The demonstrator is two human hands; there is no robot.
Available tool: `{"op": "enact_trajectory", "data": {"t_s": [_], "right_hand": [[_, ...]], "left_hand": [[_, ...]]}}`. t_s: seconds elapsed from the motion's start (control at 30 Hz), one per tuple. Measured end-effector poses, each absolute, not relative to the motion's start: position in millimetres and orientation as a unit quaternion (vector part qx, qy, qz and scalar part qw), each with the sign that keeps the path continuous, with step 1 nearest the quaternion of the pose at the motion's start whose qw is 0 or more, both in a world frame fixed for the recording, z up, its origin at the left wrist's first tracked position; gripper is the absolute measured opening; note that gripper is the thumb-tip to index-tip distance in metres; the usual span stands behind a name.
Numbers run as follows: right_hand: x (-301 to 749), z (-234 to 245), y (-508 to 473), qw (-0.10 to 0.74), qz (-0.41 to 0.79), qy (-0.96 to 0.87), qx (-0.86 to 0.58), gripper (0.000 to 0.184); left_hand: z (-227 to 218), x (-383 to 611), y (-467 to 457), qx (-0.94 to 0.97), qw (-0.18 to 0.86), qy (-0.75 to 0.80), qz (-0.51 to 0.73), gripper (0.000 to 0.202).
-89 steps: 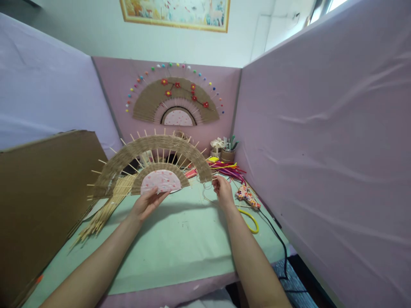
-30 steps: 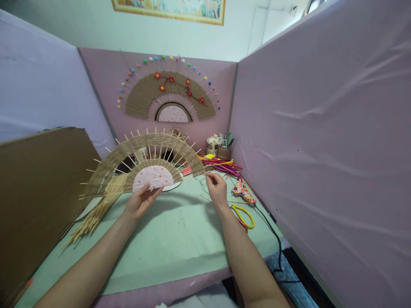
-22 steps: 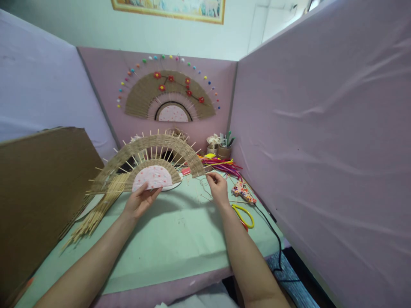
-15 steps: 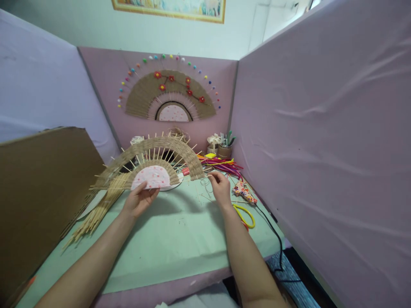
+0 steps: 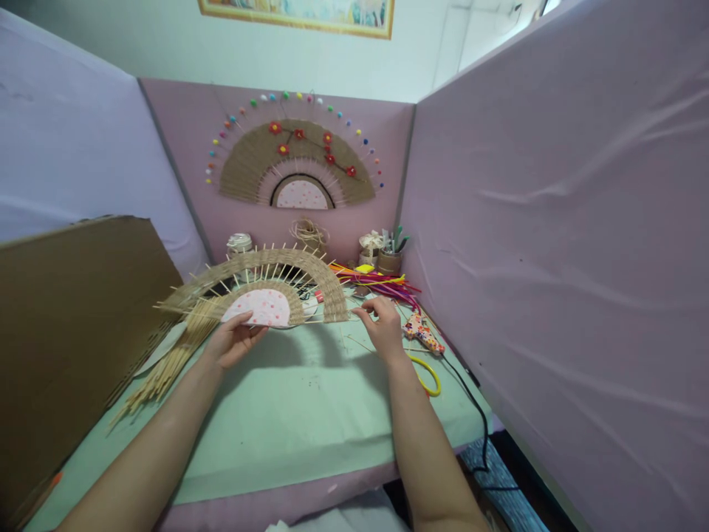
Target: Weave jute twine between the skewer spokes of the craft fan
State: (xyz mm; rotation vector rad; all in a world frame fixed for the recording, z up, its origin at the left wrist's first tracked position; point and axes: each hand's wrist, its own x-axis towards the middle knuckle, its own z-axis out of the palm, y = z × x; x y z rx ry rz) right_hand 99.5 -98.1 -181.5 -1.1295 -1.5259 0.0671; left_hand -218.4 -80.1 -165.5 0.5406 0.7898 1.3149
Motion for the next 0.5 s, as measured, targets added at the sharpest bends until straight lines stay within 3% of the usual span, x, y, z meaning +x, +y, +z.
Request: {"op": "enact_trajectory", "data": {"t_s": [0.17,0.5], "right_hand": [[97.0,-181.2,-98.3,0.543,0.092,-0.694,-0.465,0.022],[95.6,-177.1,-104.6,0.436,0.363,-0.669,-0.48,0.026]], "left_hand": [[-164.8,-232.2,-76.1,0.264,0.673,0.378,0.578,0.015],[-162.0,-253.0,-75.1,0.283,0.675,0.403,0.55,0.016]]}}
